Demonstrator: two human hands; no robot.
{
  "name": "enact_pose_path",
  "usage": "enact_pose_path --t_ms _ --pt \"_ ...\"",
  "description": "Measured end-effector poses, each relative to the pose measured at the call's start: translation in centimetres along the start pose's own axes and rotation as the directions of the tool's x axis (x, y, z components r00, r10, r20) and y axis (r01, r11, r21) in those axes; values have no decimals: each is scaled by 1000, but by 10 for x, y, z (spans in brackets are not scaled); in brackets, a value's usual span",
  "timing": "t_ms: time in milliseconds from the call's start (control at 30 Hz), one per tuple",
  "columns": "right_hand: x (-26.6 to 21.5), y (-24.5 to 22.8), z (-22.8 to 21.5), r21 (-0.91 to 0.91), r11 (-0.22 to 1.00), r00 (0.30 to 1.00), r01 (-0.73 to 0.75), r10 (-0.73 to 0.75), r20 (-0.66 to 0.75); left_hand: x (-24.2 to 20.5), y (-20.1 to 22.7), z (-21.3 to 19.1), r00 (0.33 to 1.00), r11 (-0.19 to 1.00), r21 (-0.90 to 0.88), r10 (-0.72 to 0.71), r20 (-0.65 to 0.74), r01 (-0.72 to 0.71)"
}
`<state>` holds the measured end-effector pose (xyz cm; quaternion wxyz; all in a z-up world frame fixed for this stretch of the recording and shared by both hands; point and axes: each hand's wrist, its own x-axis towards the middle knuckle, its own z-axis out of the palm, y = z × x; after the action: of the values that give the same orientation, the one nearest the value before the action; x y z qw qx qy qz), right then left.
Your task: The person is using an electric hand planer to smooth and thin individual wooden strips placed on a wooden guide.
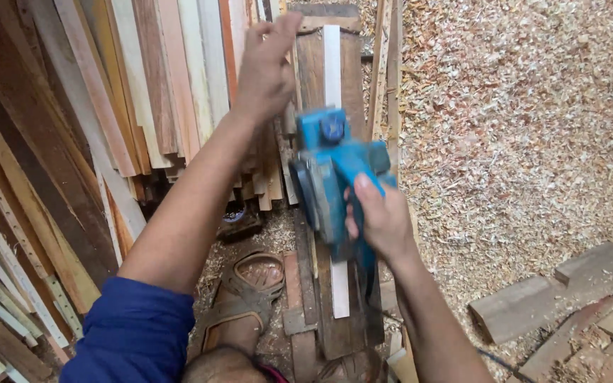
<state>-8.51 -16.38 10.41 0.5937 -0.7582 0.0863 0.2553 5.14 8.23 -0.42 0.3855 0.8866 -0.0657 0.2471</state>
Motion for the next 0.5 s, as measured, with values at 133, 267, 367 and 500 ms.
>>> enact_pose_path --t_ms 133,267,367,500 --pt "89 -56 15 102 995 998 24 -19 -53 3 3 -33 994 999 -14 -30 -108 29" --pt "148 -98 28 132 982 989 136 -126 -77 -12 7 -43 990 990 -69 -129 -59 125" --pt "182 -125 35 125 967 968 220 -200 -154 -13 17 -46 982 983 -64 -175 -74 170" --pt "190 -123 29 152 958 951 245 -208 -228 -29 56 -54 946 950 -67 -310 -101 304"
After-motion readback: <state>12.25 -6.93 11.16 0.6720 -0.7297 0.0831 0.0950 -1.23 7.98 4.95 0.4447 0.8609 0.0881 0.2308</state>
